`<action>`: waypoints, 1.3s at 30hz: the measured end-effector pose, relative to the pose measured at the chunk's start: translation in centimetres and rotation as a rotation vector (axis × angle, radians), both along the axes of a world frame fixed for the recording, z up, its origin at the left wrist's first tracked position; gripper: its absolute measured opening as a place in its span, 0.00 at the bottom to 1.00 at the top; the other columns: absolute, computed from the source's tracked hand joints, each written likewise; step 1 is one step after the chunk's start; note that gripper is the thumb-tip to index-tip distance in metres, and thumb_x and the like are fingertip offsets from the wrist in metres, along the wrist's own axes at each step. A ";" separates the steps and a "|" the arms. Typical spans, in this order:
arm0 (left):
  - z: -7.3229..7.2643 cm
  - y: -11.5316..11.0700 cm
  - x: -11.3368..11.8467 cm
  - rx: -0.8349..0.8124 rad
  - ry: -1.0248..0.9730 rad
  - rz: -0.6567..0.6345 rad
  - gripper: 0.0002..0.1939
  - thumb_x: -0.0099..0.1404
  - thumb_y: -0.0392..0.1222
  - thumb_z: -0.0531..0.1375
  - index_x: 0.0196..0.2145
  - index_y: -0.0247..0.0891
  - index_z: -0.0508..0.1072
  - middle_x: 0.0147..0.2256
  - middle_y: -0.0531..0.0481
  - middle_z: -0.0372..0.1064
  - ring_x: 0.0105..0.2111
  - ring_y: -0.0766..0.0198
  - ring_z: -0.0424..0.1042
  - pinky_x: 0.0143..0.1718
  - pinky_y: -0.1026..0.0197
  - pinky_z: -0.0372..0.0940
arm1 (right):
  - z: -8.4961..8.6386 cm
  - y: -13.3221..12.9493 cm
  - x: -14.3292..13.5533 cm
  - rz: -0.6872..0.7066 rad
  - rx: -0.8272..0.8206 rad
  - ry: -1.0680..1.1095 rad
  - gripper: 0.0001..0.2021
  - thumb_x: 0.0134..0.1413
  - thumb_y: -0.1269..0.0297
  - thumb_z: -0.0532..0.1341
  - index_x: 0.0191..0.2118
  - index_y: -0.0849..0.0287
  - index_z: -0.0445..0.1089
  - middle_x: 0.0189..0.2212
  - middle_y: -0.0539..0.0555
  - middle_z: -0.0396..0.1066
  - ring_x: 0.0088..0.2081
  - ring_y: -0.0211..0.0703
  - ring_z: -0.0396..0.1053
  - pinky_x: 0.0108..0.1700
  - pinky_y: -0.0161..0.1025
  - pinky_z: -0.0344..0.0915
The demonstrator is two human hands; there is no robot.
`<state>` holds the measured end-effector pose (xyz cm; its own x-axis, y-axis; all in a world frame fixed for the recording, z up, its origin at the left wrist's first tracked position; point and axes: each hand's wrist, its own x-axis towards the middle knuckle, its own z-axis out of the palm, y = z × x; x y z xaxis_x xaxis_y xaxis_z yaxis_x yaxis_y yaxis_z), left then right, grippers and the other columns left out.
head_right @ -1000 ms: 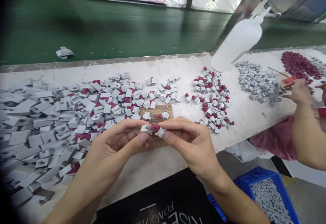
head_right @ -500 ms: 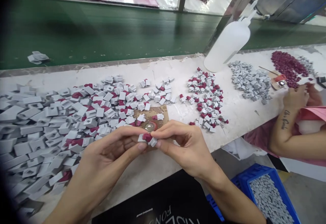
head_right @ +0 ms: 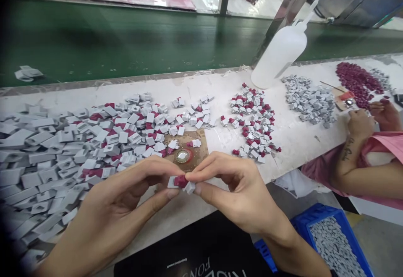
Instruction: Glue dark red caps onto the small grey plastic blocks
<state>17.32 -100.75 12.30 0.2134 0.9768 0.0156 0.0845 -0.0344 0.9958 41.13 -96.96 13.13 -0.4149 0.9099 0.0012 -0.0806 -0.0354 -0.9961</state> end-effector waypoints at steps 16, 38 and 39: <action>0.1 -0.4 0.7 0.007 0.076 0.075 0.07 0.80 0.38 0.68 0.49 0.51 0.86 0.47 0.53 0.86 0.46 0.58 0.85 0.47 0.60 0.81 | 0.3 0.0 0.2 -0.010 0.067 -0.115 0.13 0.67 0.76 0.75 0.46 0.47 0.92 0.42 0.54 0.88 0.43 0.46 0.85 0.46 0.41 0.82; 2.8 22.3 -6.6 -0.114 0.852 0.445 0.07 0.67 0.33 0.70 0.40 0.42 0.79 0.51 0.40 0.86 0.54 0.39 0.84 0.58 0.45 0.77 | -5.0 10.3 3.5 -0.246 0.687 -1.178 0.16 0.73 0.55 0.68 0.56 0.57 0.86 0.56 0.66 0.82 0.58 0.70 0.72 0.62 0.65 0.72; 2.5 23.4 -6.7 -0.116 0.856 0.458 0.07 0.67 0.33 0.71 0.41 0.41 0.80 0.52 0.39 0.85 0.54 0.39 0.83 0.59 0.45 0.76 | -5.2 10.2 3.2 -0.242 0.689 -1.185 0.15 0.74 0.55 0.67 0.55 0.56 0.86 0.54 0.65 0.83 0.57 0.69 0.72 0.60 0.63 0.72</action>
